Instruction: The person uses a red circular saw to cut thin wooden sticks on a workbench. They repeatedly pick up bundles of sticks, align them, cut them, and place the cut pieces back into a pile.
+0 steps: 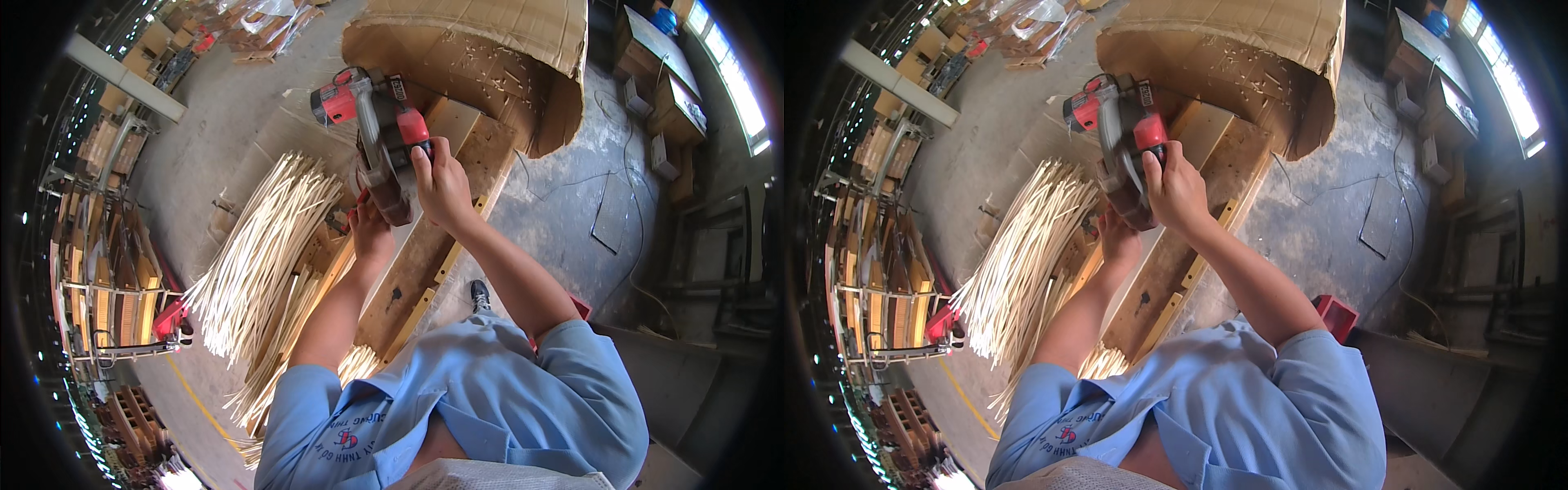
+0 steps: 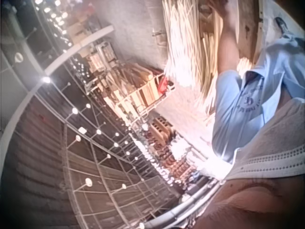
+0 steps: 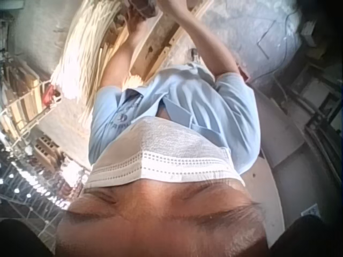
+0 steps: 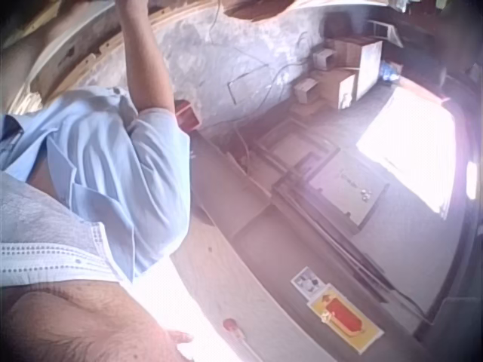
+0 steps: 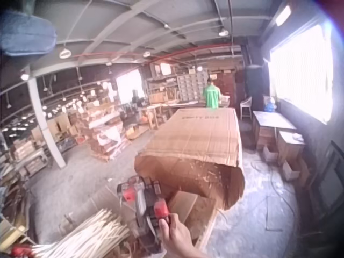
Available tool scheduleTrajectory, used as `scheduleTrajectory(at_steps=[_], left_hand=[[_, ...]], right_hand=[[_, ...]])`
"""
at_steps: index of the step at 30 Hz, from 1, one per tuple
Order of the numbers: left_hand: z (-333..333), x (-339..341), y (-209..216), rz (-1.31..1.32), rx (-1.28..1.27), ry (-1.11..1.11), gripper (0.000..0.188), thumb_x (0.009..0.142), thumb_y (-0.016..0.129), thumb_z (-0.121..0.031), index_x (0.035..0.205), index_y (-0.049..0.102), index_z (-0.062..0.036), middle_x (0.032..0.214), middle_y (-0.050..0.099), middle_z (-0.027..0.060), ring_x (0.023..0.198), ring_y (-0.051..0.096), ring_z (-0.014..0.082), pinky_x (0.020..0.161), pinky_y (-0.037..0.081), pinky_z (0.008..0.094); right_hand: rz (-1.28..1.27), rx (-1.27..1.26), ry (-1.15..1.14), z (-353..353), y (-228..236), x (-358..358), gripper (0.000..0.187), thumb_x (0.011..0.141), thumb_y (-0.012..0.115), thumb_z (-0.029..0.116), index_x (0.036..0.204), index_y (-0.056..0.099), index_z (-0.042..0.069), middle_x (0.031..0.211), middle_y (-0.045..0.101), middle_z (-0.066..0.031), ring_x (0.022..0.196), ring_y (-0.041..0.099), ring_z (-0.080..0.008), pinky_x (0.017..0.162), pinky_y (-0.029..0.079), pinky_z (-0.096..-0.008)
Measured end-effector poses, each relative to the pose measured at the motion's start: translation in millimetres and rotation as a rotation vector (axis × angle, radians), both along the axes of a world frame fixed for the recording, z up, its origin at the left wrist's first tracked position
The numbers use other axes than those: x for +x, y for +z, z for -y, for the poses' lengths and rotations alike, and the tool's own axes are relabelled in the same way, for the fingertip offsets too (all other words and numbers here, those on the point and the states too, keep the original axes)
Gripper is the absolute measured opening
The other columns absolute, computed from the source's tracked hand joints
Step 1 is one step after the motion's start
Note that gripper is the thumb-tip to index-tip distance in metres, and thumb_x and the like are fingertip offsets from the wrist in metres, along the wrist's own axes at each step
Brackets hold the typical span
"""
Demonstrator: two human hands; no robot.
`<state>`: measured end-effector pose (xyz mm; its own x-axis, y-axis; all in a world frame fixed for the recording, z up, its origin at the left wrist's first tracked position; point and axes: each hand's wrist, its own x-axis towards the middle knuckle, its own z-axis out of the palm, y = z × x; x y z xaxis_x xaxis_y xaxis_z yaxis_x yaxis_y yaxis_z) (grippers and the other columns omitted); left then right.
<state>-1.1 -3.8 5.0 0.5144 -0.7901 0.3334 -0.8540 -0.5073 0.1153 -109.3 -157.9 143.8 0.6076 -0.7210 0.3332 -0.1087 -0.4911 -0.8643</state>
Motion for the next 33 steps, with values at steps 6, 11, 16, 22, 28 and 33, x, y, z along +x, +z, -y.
scheduleTrajectory(at_steps=[6,11,16,22,28,33], left_hand=[[-1.2,-1.4,0.4,-0.022,0.085,0.018,0.049,0.092,0.061,-0.013,0.141,0.063,-0.0140,0.150,0.056,0.0097,0.136,0.046,0.0379,0.110,0.036,0.0566],[-9.4,1.9,-2.6,0.025,0.173,0.017,0.042,0.089,0.060,-0.008,0.129,0.073,-0.0099,0.145,0.064,0.0016,0.132,0.047,0.0416,0.109,0.038,0.0556],[-9.8,0.2,-3.8,0.010,0.083,-0.015,0.040,0.089,0.060,-0.007,0.128,0.073,-0.0068,0.143,0.065,0.0032,0.131,0.048,0.0413,0.109,0.039,0.0541],[-9.0,0.1,-8.7,-0.009,-0.006,-0.006,0.042,0.086,0.061,-0.006,0.126,0.074,-0.0067,0.142,0.066,0.0012,0.131,0.049,0.0423,0.108,0.040,0.0569],[-20.9,6.1,-13.6,-0.029,-0.043,0.039,0.039,0.091,0.056,-0.007,0.126,0.072,-0.0053,0.145,0.064,0.0052,0.132,0.049,0.0429,0.108,0.040,0.0575],[-12.0,-3.3,-9.5,-0.045,-0.022,-0.018,0.040,0.094,0.054,-0.011,0.130,0.069,-0.0025,0.138,0.066,0.0097,0.135,0.048,0.0456,0.111,0.039,0.0577]], right_hand=[[-0.121,-0.038,-0.016,21.0,36.0,27.7,0.051,0.105,0.054,0.044,0.120,0.051,-0.004,0.095,0.069,-0.0322,0.095,0.068,-0.0506,0.085,0.053,-0.0554],[-0.247,0.085,0.070,65.0,98.5,85.0,0.071,0.091,0.062,0.047,0.128,0.051,-0.013,0.119,0.068,-0.0370,0.117,0.065,-0.0514,0.103,0.052,-0.0500],[-0.322,0.112,0.092,100.6,126.9,129.6,0.071,0.089,0.063,0.049,0.126,0.062,-0.011,0.123,0.069,-0.0327,0.123,0.065,-0.0447,0.106,0.051,-0.0446],[-0.167,0.234,0.149,119.1,124.7,143.3,0.055,0.093,0.071,0.049,0.106,0.072,-0.004,0.097,0.071,-0.0119,0.085,0.067,-0.0231,0.078,0.055,-0.0400],[0.335,0.203,-0.097,73.5,77.1,89.9,0.040,0.100,0.064,0.037,0.104,0.071,-0.002,0.086,0.071,-0.0145,0.085,0.067,-0.0239,0.076,0.051,-0.0379],[0.103,-0.559,0.214,19.2,-56.6,2.3,0.003,0.090,0.065,0.002,0.093,0.065,0.003,0.091,0.066,-0.0141,0.085,0.064,-0.0327,0.079,0.054,-0.0410]])
